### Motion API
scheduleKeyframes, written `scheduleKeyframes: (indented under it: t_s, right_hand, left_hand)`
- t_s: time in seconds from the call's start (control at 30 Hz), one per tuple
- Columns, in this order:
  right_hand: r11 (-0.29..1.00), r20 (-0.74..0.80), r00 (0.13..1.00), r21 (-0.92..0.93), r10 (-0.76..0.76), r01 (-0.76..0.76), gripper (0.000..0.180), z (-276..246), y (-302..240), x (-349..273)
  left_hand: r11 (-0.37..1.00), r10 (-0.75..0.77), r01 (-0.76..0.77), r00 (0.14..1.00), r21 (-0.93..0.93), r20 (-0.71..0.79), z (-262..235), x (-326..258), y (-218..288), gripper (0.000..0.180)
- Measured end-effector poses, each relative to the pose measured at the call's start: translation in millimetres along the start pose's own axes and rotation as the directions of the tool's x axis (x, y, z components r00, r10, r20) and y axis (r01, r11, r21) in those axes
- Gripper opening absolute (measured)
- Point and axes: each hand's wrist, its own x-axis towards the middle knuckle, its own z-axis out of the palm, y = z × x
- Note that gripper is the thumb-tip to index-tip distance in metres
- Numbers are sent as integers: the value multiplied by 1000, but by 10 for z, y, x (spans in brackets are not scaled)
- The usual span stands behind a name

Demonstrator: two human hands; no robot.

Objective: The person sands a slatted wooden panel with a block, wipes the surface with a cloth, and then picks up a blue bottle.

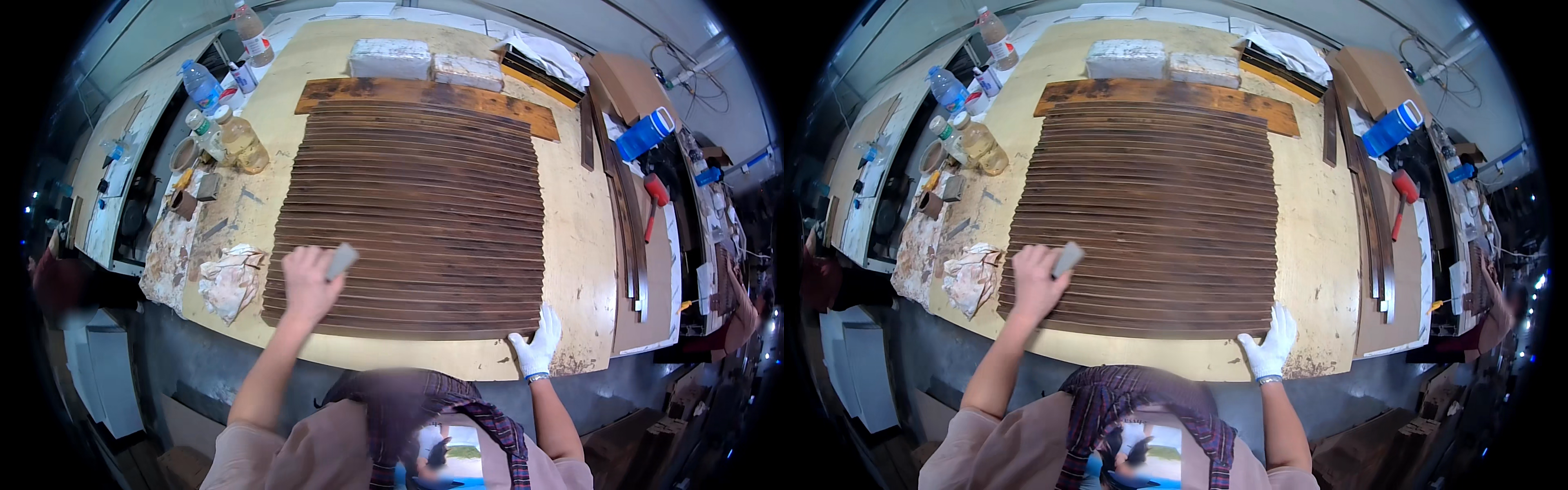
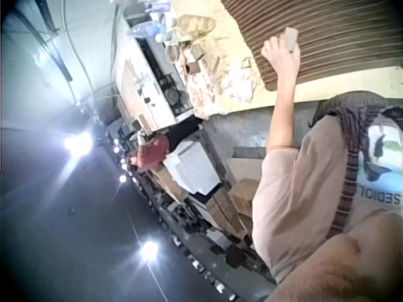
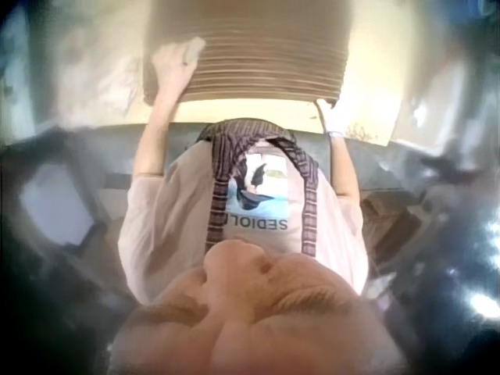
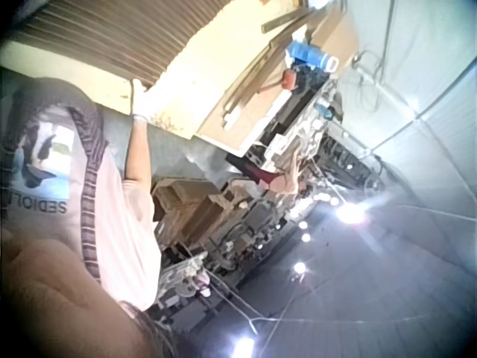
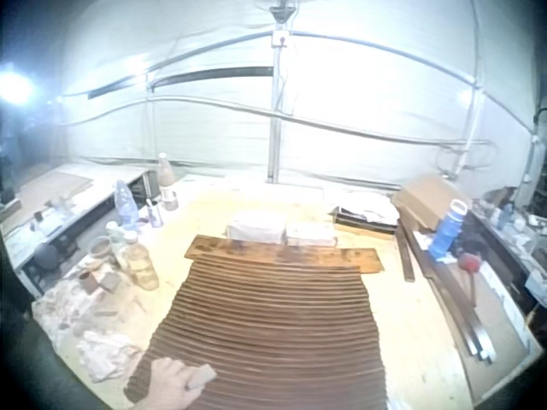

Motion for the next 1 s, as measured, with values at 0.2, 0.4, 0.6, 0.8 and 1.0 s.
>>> scheduleKeyframes:
  t_s: [0.2,0.4,0.6,0.8,1.0]
  right_hand:
    - [1000,-12,1000,-16,-7,7,105,-4,16,-4]
    - [1000,7,1000,-20,15,-15,100,-73,-39,20]
    - [1000,26,999,18,20,-21,101,-114,-103,47]
    - [999,52,998,21,42,-43,99,-180,-121,76]
    - [998,42,998,32,54,-56,98,-205,-118,79]
  left_hand:
    - [924,318,-302,948,-236,33,750,428,1340,53]
    - [877,452,-411,881,-248,140,449,632,1158,40]
    - [882,469,-416,825,-221,317,-34,537,362,47]
    - [698,691,-563,693,-443,207,684,1014,1389,50]
    - [554,794,-605,592,-573,142,1448,1434,2662,40]
